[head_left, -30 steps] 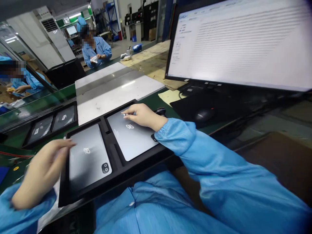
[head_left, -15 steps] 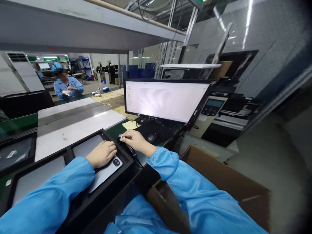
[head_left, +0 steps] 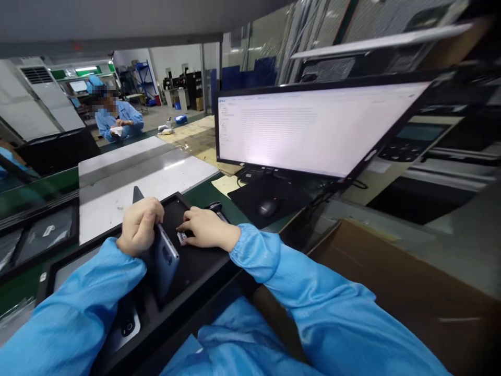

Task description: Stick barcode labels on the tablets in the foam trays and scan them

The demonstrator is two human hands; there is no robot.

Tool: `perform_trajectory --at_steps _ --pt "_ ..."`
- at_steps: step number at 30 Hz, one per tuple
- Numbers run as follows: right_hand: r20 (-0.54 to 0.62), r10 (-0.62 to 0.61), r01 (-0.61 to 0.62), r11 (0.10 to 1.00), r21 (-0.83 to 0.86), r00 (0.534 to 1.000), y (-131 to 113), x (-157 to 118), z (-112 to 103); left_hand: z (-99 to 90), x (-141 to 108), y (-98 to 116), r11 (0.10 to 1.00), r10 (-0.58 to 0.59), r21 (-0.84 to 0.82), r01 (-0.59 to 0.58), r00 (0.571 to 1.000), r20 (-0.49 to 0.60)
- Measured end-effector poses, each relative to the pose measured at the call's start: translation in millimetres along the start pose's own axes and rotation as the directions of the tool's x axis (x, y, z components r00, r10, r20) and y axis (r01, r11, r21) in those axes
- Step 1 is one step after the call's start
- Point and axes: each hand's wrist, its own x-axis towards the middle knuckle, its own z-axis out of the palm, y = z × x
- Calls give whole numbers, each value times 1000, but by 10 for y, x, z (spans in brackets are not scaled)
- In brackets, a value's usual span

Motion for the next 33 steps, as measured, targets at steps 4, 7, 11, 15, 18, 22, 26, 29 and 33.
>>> perform_trajectory --at_steps 4,7,11,15,18,22,26,29,33 --pt "-27 0 1 1000 6 1000 9 -36 37 71 2 -49 996 -33 80 26 996 85" --pt "-228 109 -65 979 194 967 82 -32 82 124 -3 -70 988 -25 155 3 990 138" --pt "-441 590 -203 724 659 676 249 -79 156 346 -115 -134 961 -174 267 70 904 390" --pt "-148 723 -339 481 808 675 282 -283 225 391 -273 -33 926 -316 357 127 777 544" --pt "32 614 -361 420 833 788 224 -578 242 -79 -460 316 871 -369 480 102 782 503" --pt "192 428 -363 363 858 883 198 -959 229 -1037 -1122 930 532 -638 781 326 761 116" --pt "144 438 -359 459 813 887 163 -1034 234 -1427 -1995 1343 -45 -944 673 738 189 -270" --pt "92 481 -376 539 754 872 61 -991 177 -1317 -2295 1475 -104 -977 533 840 15 -215" --pt "108 538 -399 460 793 836 -19 -978 -56 -1316 -2078 1604 -110 -948 471 876 49 -313"
